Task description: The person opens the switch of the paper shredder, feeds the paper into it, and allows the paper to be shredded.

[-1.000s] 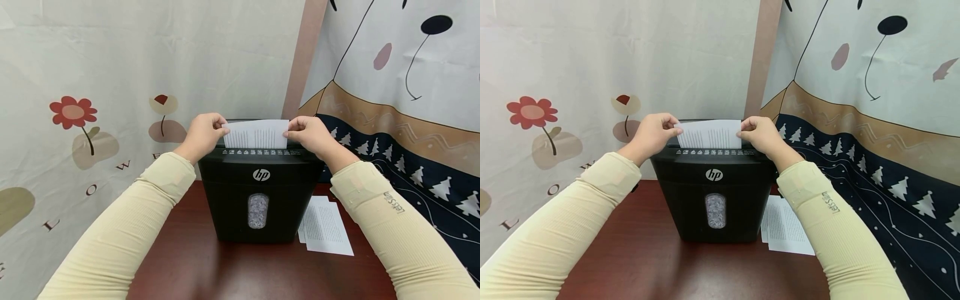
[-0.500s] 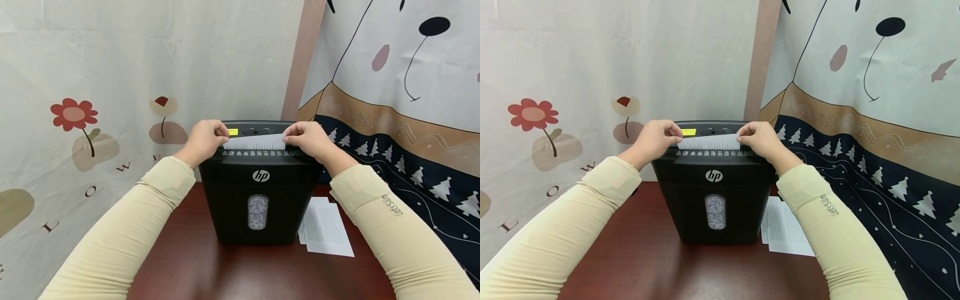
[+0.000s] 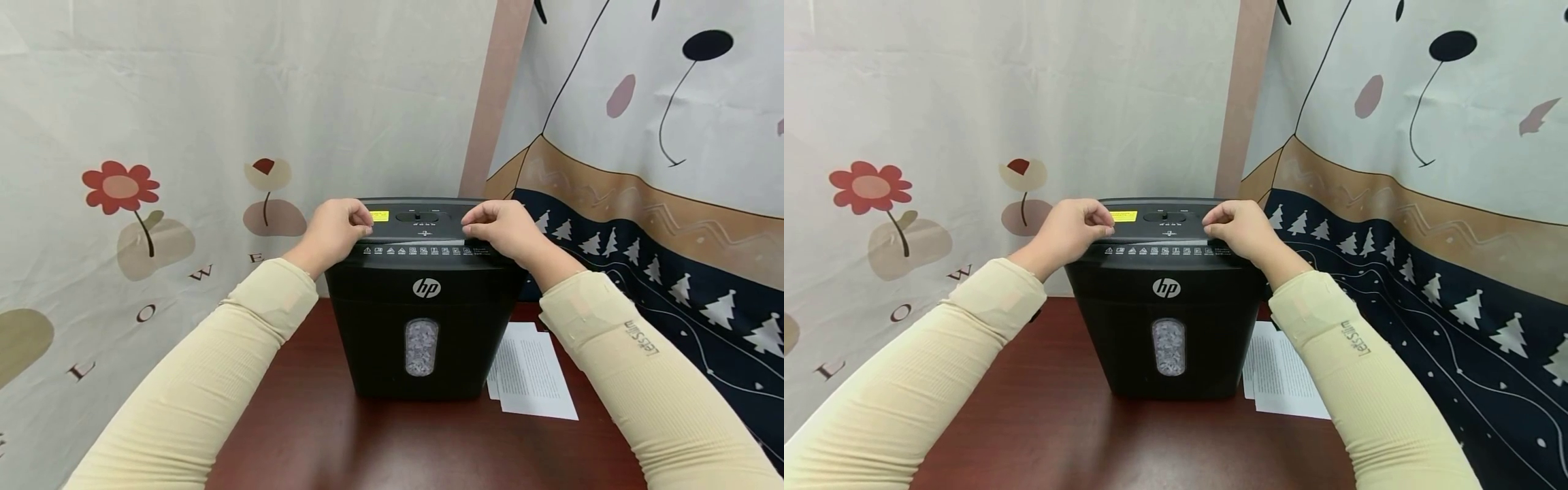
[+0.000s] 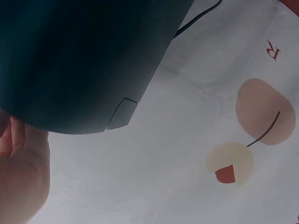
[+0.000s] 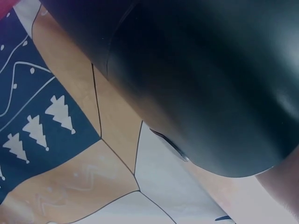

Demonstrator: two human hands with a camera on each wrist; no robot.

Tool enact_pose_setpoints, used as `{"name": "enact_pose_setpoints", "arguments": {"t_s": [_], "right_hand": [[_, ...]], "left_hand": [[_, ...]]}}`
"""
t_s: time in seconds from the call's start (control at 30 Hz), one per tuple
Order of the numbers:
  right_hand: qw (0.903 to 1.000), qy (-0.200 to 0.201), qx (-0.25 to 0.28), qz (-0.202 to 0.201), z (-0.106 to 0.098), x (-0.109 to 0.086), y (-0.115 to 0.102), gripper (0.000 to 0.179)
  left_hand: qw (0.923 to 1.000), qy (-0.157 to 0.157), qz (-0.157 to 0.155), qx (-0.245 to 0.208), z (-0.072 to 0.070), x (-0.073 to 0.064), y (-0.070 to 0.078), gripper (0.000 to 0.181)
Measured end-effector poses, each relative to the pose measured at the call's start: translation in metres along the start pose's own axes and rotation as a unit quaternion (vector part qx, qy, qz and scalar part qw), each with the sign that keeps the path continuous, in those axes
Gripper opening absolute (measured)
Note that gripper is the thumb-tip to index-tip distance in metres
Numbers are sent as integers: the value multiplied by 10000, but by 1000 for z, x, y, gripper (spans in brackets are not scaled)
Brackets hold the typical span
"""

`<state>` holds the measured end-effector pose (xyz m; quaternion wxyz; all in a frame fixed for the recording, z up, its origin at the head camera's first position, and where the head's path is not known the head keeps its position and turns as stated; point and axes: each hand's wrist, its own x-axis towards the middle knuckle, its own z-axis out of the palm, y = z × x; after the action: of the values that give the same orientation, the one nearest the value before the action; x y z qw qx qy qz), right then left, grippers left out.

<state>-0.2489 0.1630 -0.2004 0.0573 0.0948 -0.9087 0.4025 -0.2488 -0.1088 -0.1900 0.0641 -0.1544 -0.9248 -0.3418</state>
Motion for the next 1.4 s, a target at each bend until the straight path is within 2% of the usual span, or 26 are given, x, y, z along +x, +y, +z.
{"name": "enact_pose_setpoints", "arguments": {"t_s": [0.17, 0.3, 0.43, 0.57, 0.93, 1.07, 1.23, 1.3, 1.4], "right_hand": [[9997, 151, -74, -149, -2, -5, 1, 19], [9984, 368, -257, -330, -3, -10, 5, 19], [9962, 651, -380, -447, -6, -18, 9, 18], [9934, 888, -497, -525, -9, -26, 15, 18], [9828, 1641, -406, -739, -15, -37, 38, 22], [9787, 1922, -360, -626, -19, -41, 48, 26], [9718, 2259, -357, -582, -21, -45, 64, 26], [9707, 2321, -362, -515, -22, -47, 72, 26], [9713, 2323, -397, -313, -23, -52, 82, 28]], "left_hand": [[9996, 113, 190, 173, 3, -4, -3, 10], [9973, 299, 493, 445, 5, -10, -6, 10], [9918, 464, 853, 833, 7, -18, -7, 19], [9875, 582, 996, 1074, 8, -24, -10, 30], [9825, 917, 1319, 942, 9, -39, -24, 35], [9763, 1116, 1586, 961, 12, -45, -32, 34], [9622, 1470, 2024, 1079, 18, -51, -43, 31], [9571, 1576, 2157, 1126, 20, -53, -46, 30], [9534, 1639, 2254, 1157, 23, -56, -49, 30]]}}
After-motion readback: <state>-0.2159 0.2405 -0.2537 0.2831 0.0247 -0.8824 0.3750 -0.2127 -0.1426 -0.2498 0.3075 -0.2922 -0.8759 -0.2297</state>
